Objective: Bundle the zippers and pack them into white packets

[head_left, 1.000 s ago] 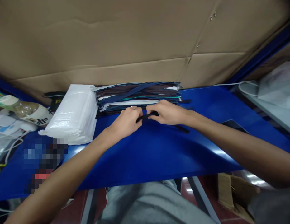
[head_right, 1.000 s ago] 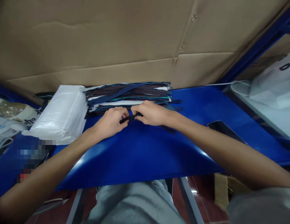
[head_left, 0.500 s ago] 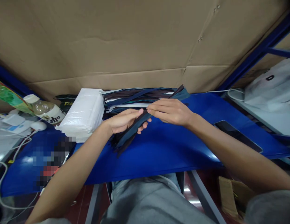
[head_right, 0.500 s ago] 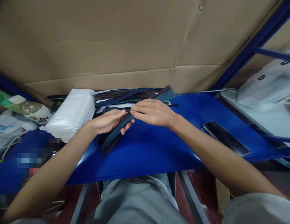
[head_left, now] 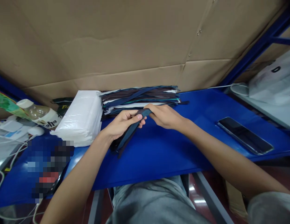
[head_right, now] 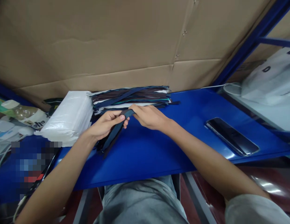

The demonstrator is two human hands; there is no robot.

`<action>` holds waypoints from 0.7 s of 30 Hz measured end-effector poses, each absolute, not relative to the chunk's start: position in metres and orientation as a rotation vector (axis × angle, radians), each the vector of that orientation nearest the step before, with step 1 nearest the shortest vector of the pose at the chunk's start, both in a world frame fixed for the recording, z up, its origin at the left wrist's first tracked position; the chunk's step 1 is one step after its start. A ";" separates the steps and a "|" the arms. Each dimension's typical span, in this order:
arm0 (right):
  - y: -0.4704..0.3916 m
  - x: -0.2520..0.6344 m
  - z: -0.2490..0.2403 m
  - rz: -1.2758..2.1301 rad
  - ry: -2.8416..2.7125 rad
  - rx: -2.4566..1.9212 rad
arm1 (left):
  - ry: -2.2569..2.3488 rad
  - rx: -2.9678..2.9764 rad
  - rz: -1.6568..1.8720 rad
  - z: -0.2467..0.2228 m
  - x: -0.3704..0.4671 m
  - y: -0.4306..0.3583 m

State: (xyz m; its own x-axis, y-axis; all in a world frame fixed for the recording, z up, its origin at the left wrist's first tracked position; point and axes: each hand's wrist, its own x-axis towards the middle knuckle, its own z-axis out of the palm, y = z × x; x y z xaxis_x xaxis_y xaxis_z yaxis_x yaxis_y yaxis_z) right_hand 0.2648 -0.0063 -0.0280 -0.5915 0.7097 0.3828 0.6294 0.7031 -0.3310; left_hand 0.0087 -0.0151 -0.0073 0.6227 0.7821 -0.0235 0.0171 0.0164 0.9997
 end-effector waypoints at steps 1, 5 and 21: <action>-0.007 0.263 -0.028 0.286 -2.386 -1.024 | 0.746 1.452 0.719 -0.008 0.009 -0.015; -0.007 0.257 -0.029 0.478 -2.233 -0.960 | 0.750 1.417 0.917 -0.005 0.015 -0.019; -0.020 0.229 -0.047 1.536 -1.659 -0.764 | 0.721 1.071 1.475 0.003 0.073 -0.020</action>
